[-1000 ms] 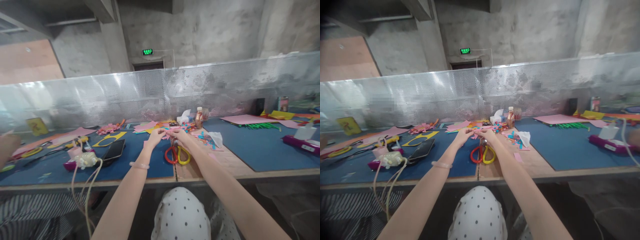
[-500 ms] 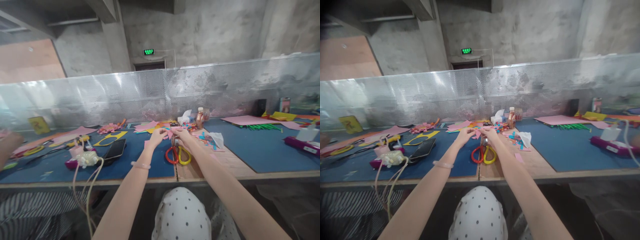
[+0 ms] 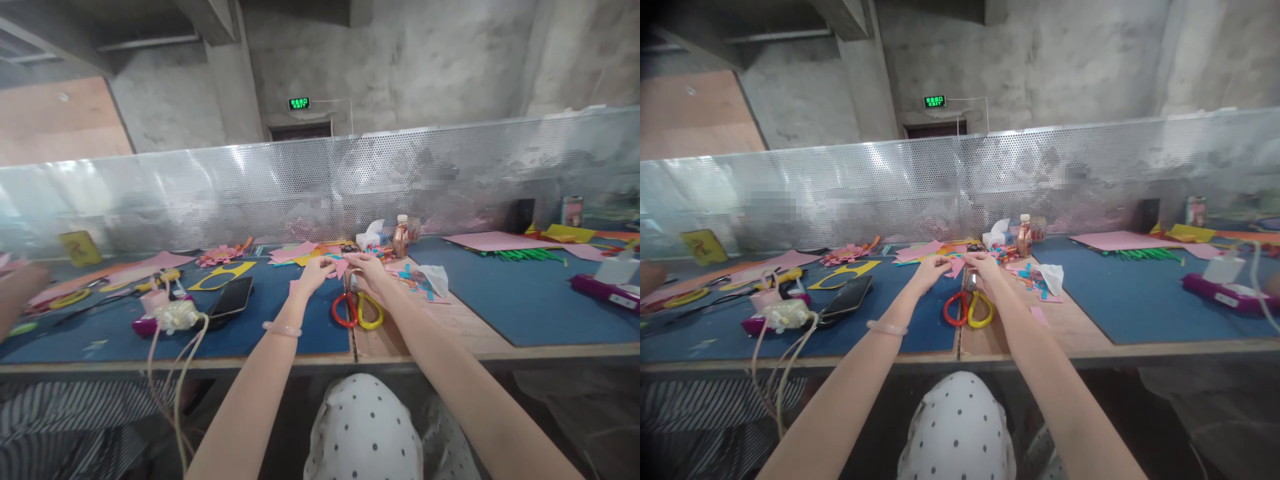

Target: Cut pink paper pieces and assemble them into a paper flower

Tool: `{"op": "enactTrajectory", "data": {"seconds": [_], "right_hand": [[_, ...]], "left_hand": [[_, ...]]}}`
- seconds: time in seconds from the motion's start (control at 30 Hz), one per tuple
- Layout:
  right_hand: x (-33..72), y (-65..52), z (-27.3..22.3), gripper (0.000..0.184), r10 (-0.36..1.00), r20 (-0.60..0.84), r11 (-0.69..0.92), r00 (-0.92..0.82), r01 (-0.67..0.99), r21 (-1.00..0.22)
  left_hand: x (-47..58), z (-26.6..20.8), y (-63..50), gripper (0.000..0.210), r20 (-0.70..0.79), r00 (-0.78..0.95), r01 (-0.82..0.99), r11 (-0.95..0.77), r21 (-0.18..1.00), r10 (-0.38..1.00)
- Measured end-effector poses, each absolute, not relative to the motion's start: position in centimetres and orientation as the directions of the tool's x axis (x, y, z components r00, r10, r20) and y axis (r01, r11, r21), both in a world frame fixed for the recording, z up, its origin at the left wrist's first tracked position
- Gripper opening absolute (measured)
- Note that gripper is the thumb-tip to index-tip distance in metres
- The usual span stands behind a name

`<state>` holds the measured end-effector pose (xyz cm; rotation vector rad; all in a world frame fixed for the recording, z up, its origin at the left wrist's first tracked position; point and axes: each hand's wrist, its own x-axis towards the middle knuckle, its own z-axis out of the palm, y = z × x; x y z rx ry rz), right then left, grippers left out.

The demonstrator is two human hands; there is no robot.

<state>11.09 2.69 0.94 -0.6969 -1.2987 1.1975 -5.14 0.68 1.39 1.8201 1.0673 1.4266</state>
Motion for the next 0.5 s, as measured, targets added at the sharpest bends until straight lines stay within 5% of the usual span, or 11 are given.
{"op": "enactTrajectory", "data": {"seconds": [0.23, 0.5], "right_hand": [[11.2, 2.4, 1.2, 0.025, 0.907, 0.380, 0.370, -0.182, -0.088, -0.925], [10.6, 1.6, 1.6, 0.032, 0.815, 0.544, 0.575, -0.197, 0.171, -0.800]], "left_hand": [[-5.4, 1.4, 0.9, 0.010, 0.543, -0.002, 0.330, -0.512, 0.793, 0.840], [-5.6, 1.1, 1.5, 0.012, 0.555, -0.090, 0.279, -0.514, 0.811, 0.827]]}}
